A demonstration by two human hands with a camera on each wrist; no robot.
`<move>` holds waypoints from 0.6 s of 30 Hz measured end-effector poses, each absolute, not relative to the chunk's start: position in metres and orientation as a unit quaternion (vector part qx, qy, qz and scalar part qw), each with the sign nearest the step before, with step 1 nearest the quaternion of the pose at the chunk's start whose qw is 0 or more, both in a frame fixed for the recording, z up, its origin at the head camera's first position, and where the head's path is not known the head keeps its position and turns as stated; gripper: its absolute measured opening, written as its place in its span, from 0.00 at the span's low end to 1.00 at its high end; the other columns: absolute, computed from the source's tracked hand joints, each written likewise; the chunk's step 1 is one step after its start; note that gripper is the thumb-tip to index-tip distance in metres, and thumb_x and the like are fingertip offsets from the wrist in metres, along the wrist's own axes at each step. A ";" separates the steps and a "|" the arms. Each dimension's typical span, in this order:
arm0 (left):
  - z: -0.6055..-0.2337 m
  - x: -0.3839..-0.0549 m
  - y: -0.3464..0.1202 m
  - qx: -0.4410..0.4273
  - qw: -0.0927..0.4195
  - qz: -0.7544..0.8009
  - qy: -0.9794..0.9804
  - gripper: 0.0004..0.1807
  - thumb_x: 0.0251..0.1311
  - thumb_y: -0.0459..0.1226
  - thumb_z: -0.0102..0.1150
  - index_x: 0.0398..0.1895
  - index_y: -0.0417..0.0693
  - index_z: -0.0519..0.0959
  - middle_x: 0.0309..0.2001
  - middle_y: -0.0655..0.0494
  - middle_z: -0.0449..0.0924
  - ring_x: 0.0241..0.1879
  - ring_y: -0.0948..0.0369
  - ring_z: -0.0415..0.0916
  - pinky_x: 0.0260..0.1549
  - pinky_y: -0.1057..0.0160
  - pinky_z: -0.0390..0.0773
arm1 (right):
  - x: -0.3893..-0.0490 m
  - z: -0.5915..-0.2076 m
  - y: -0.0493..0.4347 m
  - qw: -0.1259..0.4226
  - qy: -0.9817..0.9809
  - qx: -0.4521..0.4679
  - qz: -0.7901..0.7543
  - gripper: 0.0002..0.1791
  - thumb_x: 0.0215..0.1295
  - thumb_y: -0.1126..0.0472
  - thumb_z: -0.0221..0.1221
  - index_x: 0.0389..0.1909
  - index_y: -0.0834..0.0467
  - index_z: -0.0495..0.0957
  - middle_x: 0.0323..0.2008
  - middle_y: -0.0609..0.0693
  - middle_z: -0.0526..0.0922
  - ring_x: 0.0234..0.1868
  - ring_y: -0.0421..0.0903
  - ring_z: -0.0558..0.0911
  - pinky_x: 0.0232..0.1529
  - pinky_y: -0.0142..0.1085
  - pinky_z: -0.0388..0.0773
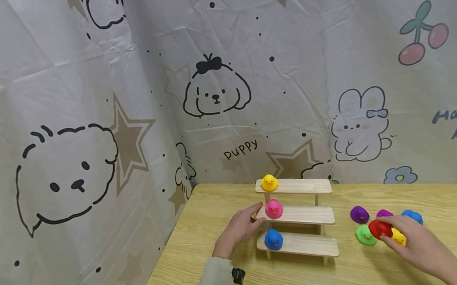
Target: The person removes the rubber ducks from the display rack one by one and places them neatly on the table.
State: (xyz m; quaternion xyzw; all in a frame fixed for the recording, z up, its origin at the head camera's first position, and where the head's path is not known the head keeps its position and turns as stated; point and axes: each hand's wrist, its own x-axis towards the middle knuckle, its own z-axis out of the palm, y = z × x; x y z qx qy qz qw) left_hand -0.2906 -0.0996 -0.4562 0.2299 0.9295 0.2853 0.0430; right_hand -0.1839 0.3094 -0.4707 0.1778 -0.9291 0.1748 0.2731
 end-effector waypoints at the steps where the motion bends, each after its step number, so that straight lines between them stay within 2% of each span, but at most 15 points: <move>1: -0.456 -0.290 -0.099 0.228 0.044 0.286 0.930 0.31 0.67 0.51 0.50 0.70 0.50 0.63 0.66 0.55 0.66 0.49 0.60 0.77 0.52 0.61 0.75 | -0.184 -0.471 0.311 0.274 -0.929 0.179 0.174 0.26 0.38 0.65 0.76 0.43 0.59 0.79 0.35 0.46 0.81 0.35 0.46 0.76 0.32 0.39 0.79; 6: -0.456 -0.289 -0.099 0.226 0.045 0.288 0.929 0.31 0.67 0.52 0.49 0.70 0.50 0.63 0.66 0.55 0.66 0.49 0.59 0.77 0.51 0.60 0.75 | -0.185 -0.473 0.319 0.267 -0.933 0.172 0.168 0.26 0.38 0.65 0.76 0.42 0.59 0.79 0.32 0.42 0.79 0.31 0.41 0.74 0.28 0.33 0.77; 10: -0.456 -0.290 -0.100 0.227 0.043 0.289 0.929 0.31 0.67 0.52 0.50 0.70 0.51 0.64 0.66 0.55 0.66 0.49 0.60 0.77 0.51 0.61 0.75 | -0.185 -0.473 0.326 0.246 -0.943 0.155 0.164 0.24 0.40 0.63 0.75 0.42 0.60 0.79 0.32 0.43 0.78 0.30 0.39 0.72 0.26 0.32 0.74; 18: -0.456 -0.289 -0.100 0.234 0.039 0.290 0.927 0.30 0.67 0.51 0.50 0.69 0.48 0.64 0.65 0.54 0.67 0.48 0.61 0.78 0.51 0.62 0.75 | -0.186 -0.475 0.340 0.226 -0.952 0.135 0.154 0.24 0.41 0.67 0.73 0.42 0.64 0.78 0.35 0.55 0.80 0.34 0.52 0.77 0.30 0.46 0.78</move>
